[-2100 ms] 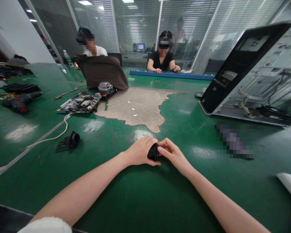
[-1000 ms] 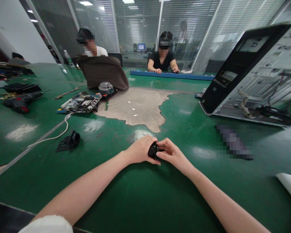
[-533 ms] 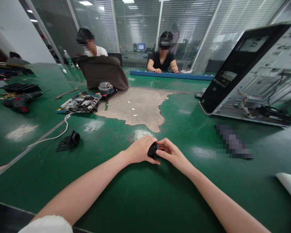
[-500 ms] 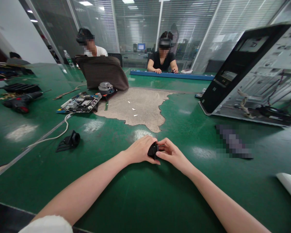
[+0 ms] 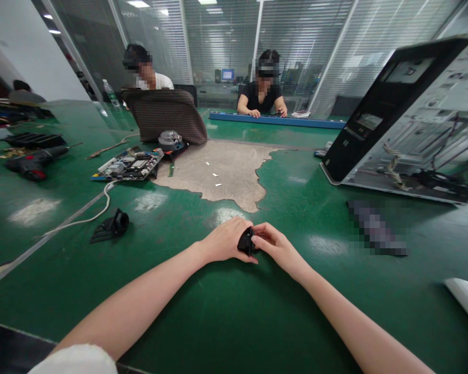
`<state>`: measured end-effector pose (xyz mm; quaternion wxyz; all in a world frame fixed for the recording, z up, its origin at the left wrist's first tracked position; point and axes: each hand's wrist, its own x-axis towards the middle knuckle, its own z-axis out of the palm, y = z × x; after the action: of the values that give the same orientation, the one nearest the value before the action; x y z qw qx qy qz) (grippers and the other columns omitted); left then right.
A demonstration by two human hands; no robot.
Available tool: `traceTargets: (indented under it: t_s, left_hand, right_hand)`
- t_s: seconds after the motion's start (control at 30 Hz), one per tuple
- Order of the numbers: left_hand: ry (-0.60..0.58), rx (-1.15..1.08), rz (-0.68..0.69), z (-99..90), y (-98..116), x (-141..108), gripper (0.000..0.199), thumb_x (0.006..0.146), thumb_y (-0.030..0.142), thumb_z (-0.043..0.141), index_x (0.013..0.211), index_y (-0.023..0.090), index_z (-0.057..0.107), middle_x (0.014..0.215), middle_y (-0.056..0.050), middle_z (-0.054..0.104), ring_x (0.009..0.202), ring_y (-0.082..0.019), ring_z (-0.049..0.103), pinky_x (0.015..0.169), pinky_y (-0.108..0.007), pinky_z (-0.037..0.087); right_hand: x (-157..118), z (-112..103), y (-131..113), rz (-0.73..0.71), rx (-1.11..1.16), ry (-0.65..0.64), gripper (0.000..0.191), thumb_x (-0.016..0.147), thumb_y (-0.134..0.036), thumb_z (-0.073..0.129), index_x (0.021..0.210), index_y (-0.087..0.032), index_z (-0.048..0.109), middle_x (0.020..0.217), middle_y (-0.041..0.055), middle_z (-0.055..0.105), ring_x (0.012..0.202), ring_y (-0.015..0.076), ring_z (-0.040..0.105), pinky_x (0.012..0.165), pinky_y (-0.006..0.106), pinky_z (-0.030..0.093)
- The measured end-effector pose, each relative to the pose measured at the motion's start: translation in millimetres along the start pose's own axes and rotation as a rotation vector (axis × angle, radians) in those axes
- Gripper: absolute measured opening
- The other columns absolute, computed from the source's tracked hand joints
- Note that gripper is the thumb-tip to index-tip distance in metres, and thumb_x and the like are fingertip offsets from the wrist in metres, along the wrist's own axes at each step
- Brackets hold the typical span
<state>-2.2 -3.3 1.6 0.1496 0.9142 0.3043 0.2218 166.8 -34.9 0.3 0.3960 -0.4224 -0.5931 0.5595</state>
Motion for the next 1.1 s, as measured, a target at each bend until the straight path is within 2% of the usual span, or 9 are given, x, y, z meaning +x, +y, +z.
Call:
traceTargets:
  t_s: [0.17,0.3,0.47,0.6,0.73,0.9,1.0,1.1]
  left_hand:
    - [0.004,0.016,-0.003,1.7,-1.4,-0.1,0.06,0.057,0.057,0.063,0.096,0.016,0.043,0.088,-0.006,0.052,0.083,-0.022,0.05,0.072,-0.034,0.042]
    - [0.011,0.013,0.007,1.6,-1.9,-0.2,0.064,0.056,0.057,0.064,0.1,0.016,0.041,0.092,-0.007,0.053,0.086,-0.023,0.05,0.075,-0.035,0.042]
    - [-0.001,0.014,0.015,-0.4,-0.4,0.2,0.062,0.057,0.055,0.064,0.099,0.015,0.042,0.092,-0.008,0.053,0.086,-0.023,0.05,0.076,-0.034,0.042]
    - [0.003,0.021,0.015,0.2,0.3,0.5,0.061,0.057,0.055,0.064,0.097,0.015,0.042,0.091,-0.007,0.053,0.085,-0.022,0.05,0.075,-0.034,0.042]
    - [-0.002,0.031,-0.001,1.3,0.2,0.5,0.059,0.057,0.056,0.063,0.095,0.015,0.042,0.088,-0.006,0.053,0.082,-0.022,0.05,0.073,-0.033,0.042]
    - [0.006,0.017,0.004,1.2,-0.5,0.5,0.062,0.057,0.057,0.063,0.098,0.015,0.042,0.092,-0.007,0.053,0.086,-0.022,0.05,0.076,-0.034,0.042]
    - [0.006,0.007,0.014,0.8,-0.7,0.6,0.062,0.057,0.056,0.063,0.099,0.015,0.042,0.092,-0.007,0.053,0.086,-0.022,0.05,0.077,-0.034,0.041]
    - [0.002,0.007,0.015,0.3,-0.5,0.6,0.06,0.058,0.055,0.064,0.097,0.015,0.042,0.091,-0.007,0.053,0.085,-0.022,0.05,0.075,-0.034,0.041]
  right_hand:
    - [-4.9,-1.5,-5.0,-0.025,0.064,-0.066,0.027,0.067,-0.028,0.065,0.085,-0.022,0.047,0.089,-0.0004,0.054,0.081,0.0134,0.055,0.073,0.029,0.044]
    - [-2.8,0.8,-1.4,-0.033,0.082,0.027,0.017,0.072,-0.031,0.059,0.079,-0.02,0.049,0.079,-0.0019,0.052,0.076,0.0119,0.054,0.07,0.027,0.044]
    - [1.6,2.1,3.8,0.011,0.032,0.078,0.02,0.071,-0.033,0.059,0.082,-0.02,0.049,0.08,-0.0006,0.054,0.075,0.0127,0.054,0.07,0.029,0.044]
    - [-0.1,-1.8,1.7,0.006,0.043,-0.005,0.02,0.072,-0.03,0.059,0.084,-0.019,0.049,0.083,0.0,0.054,0.079,0.0132,0.054,0.074,0.029,0.044]
    - [-4.5,-3.8,-2.0,-0.029,0.084,-0.076,0.028,0.066,-0.023,0.066,0.085,-0.022,0.045,0.09,-0.0009,0.053,0.081,0.0122,0.054,0.072,0.027,0.044]
    - [-2.7,1.5,1.4,-0.036,0.105,0.025,0.015,0.072,-0.028,0.06,0.079,-0.02,0.048,0.082,-0.0019,0.052,0.079,0.0114,0.053,0.074,0.026,0.043]
    - [1.0,2.4,5.4,-0.012,0.049,0.07,0.016,0.072,-0.029,0.059,0.08,-0.02,0.049,0.079,-0.0017,0.053,0.075,0.0115,0.053,0.072,0.027,0.043]
    - [2.1,-0.2,5.5,0.01,0.033,0.041,0.018,0.073,-0.03,0.058,0.085,-0.02,0.05,0.081,-0.0007,0.054,0.076,0.0125,0.053,0.071,0.028,0.043]
